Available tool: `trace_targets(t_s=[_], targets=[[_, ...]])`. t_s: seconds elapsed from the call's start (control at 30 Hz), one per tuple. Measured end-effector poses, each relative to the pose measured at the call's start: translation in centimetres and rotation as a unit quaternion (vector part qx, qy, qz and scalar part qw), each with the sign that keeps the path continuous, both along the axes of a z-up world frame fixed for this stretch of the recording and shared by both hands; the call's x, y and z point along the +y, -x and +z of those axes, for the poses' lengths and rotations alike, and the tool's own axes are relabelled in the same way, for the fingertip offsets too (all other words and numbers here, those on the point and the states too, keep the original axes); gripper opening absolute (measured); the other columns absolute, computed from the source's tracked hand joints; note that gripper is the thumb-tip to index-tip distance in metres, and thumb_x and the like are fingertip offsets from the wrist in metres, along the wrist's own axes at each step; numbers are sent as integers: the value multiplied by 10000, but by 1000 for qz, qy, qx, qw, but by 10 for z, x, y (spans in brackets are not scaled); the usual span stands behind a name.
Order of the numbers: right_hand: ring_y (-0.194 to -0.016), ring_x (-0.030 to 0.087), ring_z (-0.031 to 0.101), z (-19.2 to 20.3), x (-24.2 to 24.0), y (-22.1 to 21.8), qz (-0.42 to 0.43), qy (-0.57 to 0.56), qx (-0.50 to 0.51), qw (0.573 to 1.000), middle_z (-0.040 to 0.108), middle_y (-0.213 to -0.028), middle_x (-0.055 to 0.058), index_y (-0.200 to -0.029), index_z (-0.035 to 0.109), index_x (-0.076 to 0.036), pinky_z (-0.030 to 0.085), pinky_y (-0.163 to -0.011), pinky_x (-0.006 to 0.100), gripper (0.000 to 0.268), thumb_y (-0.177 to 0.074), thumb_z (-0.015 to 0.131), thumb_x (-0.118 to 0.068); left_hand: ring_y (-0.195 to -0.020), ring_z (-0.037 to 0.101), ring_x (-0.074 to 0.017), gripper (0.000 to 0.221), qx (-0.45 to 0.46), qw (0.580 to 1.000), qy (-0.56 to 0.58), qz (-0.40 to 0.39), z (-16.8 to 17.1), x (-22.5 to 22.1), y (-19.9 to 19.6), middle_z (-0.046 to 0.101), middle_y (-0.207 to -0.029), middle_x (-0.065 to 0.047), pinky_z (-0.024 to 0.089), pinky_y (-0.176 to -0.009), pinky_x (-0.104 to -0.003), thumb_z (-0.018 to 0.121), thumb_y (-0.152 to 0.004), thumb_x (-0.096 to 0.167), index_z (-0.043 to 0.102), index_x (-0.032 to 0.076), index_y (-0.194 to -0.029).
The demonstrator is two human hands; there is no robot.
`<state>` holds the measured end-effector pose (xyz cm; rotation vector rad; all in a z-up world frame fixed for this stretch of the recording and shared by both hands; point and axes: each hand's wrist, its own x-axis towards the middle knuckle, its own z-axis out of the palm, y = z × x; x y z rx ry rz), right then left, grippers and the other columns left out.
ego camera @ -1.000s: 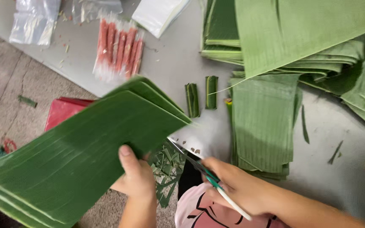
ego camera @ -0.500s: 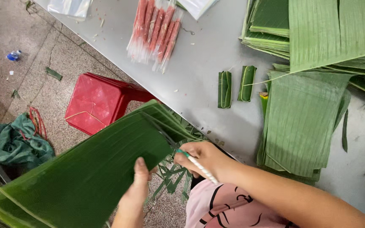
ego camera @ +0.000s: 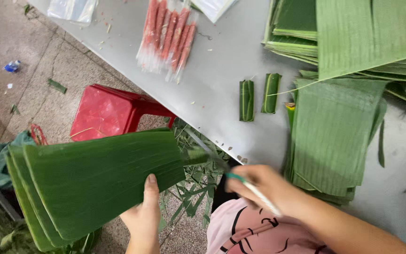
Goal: The person folds banana leaves into rectangular packets, places a pre-formed pink filling inside, folds the leaf ends, and secures each packet with a yellow rubber band. The finished packets are set aside on the table.
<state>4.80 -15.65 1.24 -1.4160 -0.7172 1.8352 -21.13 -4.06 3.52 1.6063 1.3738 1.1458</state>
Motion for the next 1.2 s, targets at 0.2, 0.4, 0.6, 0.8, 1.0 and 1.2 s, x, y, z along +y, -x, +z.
trace_targets(t_s=[0.2, 0.4, 0.6, 0.8, 1.0, 1.2], targets=[[-746, 192, 670, -8, -154, -117, -118, 171, -517, 831, 723, -864, 76, -1081, 750, -51, 546, -665, 323, 479, -783, 895, -397, -907, 727, -241, 335, 119, 966, -18, -230, 34, -2, -72, 749, -1043, -161, 594, -820, -352, 774, -879, 43, 658, -36, -1183], [-644, 215, 643, -87, -280, -185, -195, 178, -649, 714, 673, -809, 96, -968, 647, -15, 513, -608, 317, 358, -1004, 790, -340, -577, 670, -398, 971, 276, 845, -40, -456, 47, -10, -204, 692, -679, -171, 541, -532, -491, 682, -791, 153, 148, -94, -1564], [-771, 227, 693, -39, -259, -163, -183, 194, -714, 648, 733, -950, 107, -1096, 724, -68, 545, -693, 324, 297, -947, 795, -315, -545, 658, -396, 1072, 350, 724, 30, -594, 25, -69, -293, 671, -651, -178, 547, -545, -494, 727, -944, 448, 56, -80, -1592], [-805, 179, 723, 14, -159, -125, -262, -18, -584, 768, 771, -1028, 70, -1114, 770, -118, 564, -666, 306, 289, -866, 766, -266, -914, 708, -356, 626, 208, 848, -216, -437, 4, -59, -257, 704, -1085, -167, 576, -783, -421, 725, -907, 324, 461, 94, -1427], [-703, 157, 652, 2, -97, -137, -315, -61, -455, 831, 730, -947, 63, -1226, 710, -53, 532, -593, 306, 400, -866, 748, -225, -789, 685, -335, 638, 271, 866, 33, -419, -12, -41, -242, 680, -1030, -167, 562, -685, -429, 748, -869, 243, 544, 2, -1424], [-641, 191, 645, -18, -79, -162, -316, 28, -458, 831, 709, -870, 91, -1200, 675, -32, 534, -607, 333, 551, -766, 836, -332, -699, 679, -269, 638, 324, 839, -24, -437, -15, -54, -240, 681, -836, -86, 544, -592, -392, 783, -859, 290, 568, -3, -1384]])
